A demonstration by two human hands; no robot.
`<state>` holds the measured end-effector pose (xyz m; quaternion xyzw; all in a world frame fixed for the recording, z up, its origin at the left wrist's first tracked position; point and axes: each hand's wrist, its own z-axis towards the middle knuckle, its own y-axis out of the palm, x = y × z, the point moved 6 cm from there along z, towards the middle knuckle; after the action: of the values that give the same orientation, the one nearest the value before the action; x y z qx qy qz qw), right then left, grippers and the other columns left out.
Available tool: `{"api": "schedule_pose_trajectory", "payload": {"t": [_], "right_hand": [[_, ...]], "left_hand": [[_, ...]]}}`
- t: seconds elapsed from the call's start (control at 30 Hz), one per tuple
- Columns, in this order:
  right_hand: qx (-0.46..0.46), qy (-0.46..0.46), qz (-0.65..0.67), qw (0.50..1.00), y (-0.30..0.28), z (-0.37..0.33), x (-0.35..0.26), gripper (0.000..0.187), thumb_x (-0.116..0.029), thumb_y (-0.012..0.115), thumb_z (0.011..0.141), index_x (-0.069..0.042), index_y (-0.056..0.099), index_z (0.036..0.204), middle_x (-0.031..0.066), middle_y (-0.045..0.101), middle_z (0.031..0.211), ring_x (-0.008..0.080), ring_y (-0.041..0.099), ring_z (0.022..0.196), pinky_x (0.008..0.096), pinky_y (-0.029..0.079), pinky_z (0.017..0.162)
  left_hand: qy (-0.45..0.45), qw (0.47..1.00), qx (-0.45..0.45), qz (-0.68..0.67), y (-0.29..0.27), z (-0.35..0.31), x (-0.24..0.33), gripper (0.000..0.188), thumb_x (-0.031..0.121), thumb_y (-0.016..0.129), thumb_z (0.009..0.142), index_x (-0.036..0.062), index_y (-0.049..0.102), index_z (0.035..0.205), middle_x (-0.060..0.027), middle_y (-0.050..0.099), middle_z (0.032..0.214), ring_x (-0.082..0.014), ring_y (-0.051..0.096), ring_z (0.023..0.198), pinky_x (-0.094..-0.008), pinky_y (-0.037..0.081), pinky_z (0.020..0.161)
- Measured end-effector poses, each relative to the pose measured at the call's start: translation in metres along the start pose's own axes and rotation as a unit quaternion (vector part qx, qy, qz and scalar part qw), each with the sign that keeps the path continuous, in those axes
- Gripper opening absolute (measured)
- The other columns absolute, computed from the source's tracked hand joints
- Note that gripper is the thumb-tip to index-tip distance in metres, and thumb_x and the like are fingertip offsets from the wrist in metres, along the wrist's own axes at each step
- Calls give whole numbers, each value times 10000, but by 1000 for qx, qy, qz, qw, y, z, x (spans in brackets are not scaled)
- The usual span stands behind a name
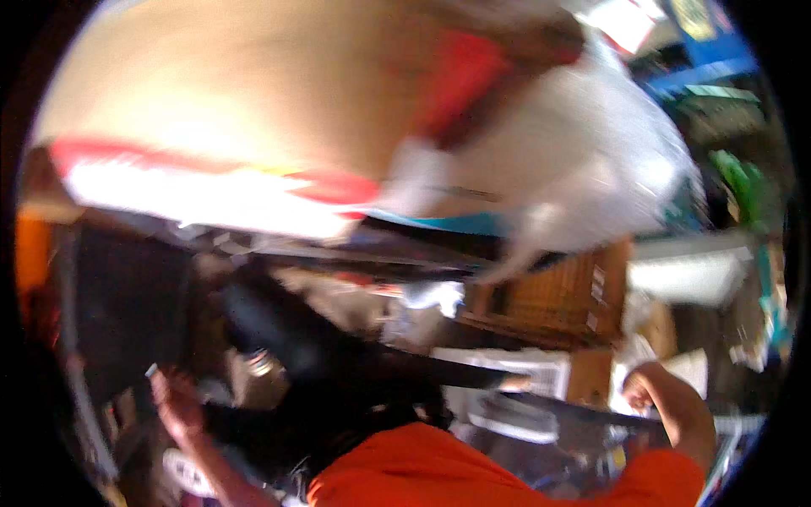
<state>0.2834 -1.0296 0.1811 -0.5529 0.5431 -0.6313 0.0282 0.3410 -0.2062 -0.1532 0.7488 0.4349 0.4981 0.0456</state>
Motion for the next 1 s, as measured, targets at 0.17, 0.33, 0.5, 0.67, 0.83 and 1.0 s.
{"api": "schedule_pose_trajectory", "payload": {"t": [0.17,0.33,0.5,0.67,0.83,1.0], "right_hand": [[-117,-358,-137,916,-73,-15,-157,259,-306,569,799,-95,681,897,120,673,902,315,641,792,388,512,701],[-142,-579,363,716,-194,-106,-376,138,-50,592,831,25,618,945,146,637,781,213,640,670,308,505,613],[-57,-770,406,489,-223,-232,-508,131,-53,643,806,4,628,923,135,633,747,199,624,609,284,482,552],[-43,-878,257,401,-201,-350,-582,270,-131,668,812,20,596,1023,155,626,811,223,637,653,303,497,608],[-175,-899,243,321,-169,-393,-619,148,-95,630,841,21,639,932,133,655,826,183,653,737,291,504,664],[-369,-836,192,358,-139,-428,-637,164,-139,645,846,6,649,922,109,662,774,127,621,691,281,493,635]], "left_hand": [[-40,987,-48,-145,66,-2,-11,212,233,616,866,89,586,1018,-38,601,917,-205,567,824,-352,464,742],[-4,973,-92,-214,107,-38,21,233,299,516,928,88,564,1014,-44,578,890,-197,572,795,-353,492,736],[27,967,-97,-234,90,-80,9,225,286,531,921,81,593,993,-73,595,1034,-224,575,995,-409,461,874],[59,962,-79,-253,56,-122,-9,258,292,547,912,92,616,1060,-79,541,1230,-220,522,1098,-423,416,931],[111,938,-23,-328,20,-157,5,186,235,523,933,110,613,1039,-34,596,1133,-166,546,1031,-346,443,859],[109,932,67,-341,-35,-178,-11,220,252,507,942,86,596,1056,-44,606,1095,-176,566,997,-360,447,861]]}}
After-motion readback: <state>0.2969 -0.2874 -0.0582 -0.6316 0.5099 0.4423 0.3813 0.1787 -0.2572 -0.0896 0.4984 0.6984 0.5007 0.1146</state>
